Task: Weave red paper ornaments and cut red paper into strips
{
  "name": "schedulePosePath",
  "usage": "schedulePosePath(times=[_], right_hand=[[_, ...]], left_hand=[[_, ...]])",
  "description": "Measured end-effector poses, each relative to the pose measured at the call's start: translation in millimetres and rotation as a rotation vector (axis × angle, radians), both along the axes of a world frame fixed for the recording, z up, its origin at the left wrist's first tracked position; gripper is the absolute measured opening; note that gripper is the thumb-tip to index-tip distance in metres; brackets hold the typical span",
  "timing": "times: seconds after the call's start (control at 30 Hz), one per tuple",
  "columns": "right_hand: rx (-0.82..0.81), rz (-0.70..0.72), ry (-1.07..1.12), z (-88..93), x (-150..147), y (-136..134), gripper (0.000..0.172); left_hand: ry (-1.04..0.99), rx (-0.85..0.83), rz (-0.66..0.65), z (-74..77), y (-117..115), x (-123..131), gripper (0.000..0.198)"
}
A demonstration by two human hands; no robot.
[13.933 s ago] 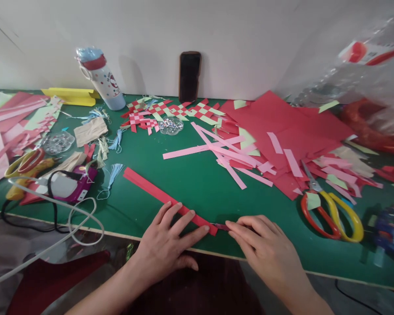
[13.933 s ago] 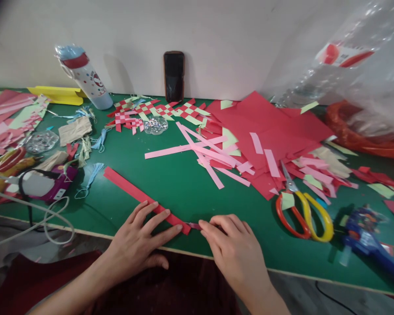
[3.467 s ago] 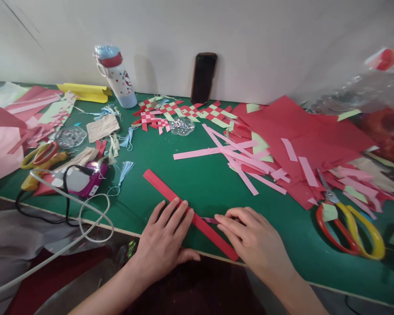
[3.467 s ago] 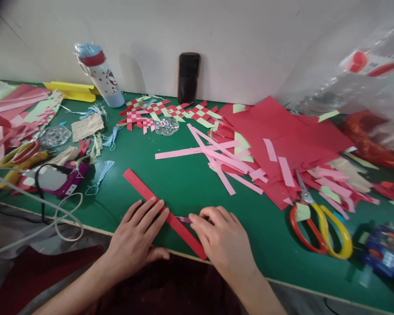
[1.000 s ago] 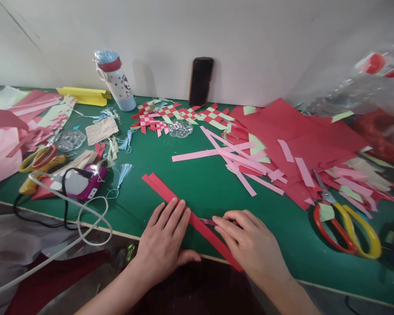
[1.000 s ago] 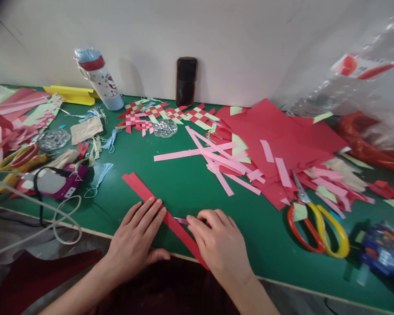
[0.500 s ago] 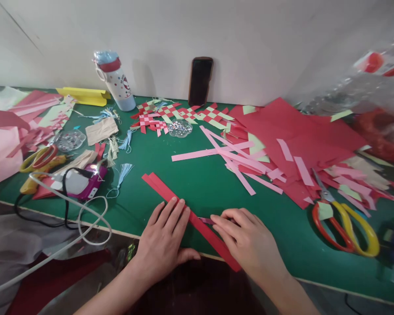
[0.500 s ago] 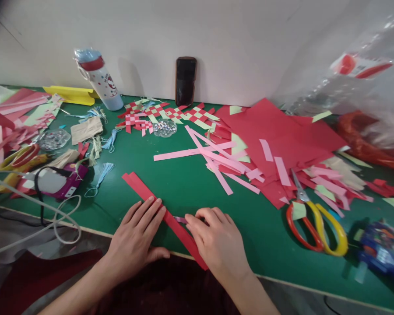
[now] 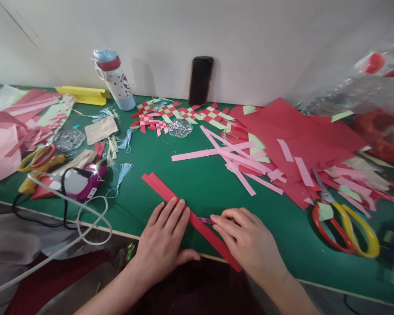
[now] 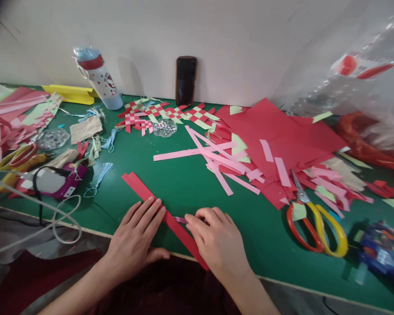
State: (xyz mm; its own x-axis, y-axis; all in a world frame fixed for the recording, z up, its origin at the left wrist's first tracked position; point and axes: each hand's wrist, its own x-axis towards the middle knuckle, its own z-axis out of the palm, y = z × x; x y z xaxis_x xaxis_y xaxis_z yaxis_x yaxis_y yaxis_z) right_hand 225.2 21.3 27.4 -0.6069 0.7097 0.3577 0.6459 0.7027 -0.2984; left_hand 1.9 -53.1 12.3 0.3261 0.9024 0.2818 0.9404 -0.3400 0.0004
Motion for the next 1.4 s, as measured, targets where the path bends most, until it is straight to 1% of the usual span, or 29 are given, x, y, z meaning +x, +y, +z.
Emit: schedulePosePath(times=[0.3, 0.57, 0.87, 1.07, 1.4], right_hand=[[-0.001, -0.007, -0.006, -0.1, -1, -1, 0.019], [0.02, -0.024, 0.003, -0.9, 1, 0, 0.02], [0.008, -0.009, -0.015, -1.4, -4, 1, 0.02], [0.029, -0.019, -0.017, -0.6, -4, 2, 0.02], [0.016, -0.022, -0.015, -0.3, -8, 3, 0.02]], left_hand=[[0.004, -0.023, 0.005, -0.8, -1, -1, 0.088], [-0.003, 0.0, -0.002, -0.3, 0, -1, 0.089], [0.001, -0.021, 0.009, 0.6, 0, 1, 0.09], [-0.004, -0.016, 0.007, -1.0, 0, 0, 0.091], [-0.009, -0.008, 0.0, -1.0, 0, 0, 0.09]])
